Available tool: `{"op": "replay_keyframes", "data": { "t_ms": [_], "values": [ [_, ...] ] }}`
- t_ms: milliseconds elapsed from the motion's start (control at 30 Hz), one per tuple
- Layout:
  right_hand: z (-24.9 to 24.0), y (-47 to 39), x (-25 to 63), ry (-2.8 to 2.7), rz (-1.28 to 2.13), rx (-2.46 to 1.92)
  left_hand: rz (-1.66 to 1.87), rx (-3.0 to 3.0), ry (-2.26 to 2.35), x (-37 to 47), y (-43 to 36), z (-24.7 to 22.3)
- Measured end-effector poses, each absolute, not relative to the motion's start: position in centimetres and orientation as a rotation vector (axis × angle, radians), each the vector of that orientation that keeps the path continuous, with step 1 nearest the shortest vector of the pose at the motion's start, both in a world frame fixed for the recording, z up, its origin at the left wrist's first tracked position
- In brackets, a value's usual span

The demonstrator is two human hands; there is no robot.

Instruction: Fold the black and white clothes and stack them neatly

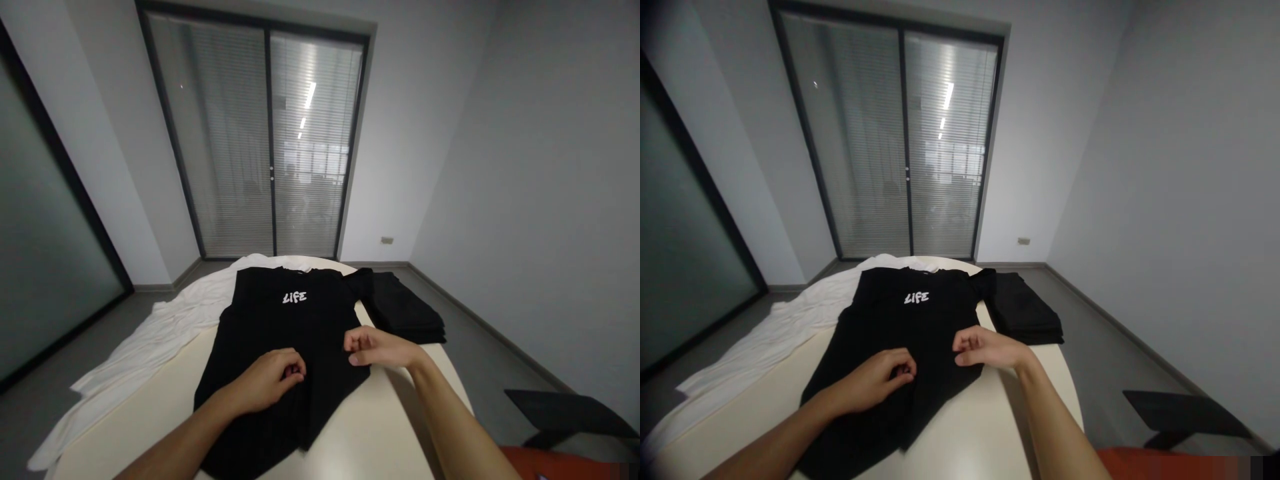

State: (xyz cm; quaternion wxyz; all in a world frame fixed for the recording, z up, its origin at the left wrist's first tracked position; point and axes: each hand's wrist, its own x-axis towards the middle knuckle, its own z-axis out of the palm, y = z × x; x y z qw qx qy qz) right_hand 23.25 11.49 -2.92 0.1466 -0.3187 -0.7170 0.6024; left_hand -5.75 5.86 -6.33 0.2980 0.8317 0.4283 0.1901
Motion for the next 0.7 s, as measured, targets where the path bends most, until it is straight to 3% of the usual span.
{"op": "replay_keyframes", "data": {
  "t_ms": [200, 467, 700],
  "values": [
    [-2.3, 11.8, 25.7, -1.932, 1.891, -0.692, 0.405, 2.346, 0.914, -5.9, 4.6, -4.8],
    [-1.7, 11.6, 26.9, -2.111, 2.227, -0.861, 0.179, 2.451, 0.513, -4.1, 2.7, -4.8],
    [-3.7, 12.8, 26.0, -1.984, 1.671, -1.129, 0.06, 2.532, 0.404, -3.8, 2.0, -5.5]
  ]
}}
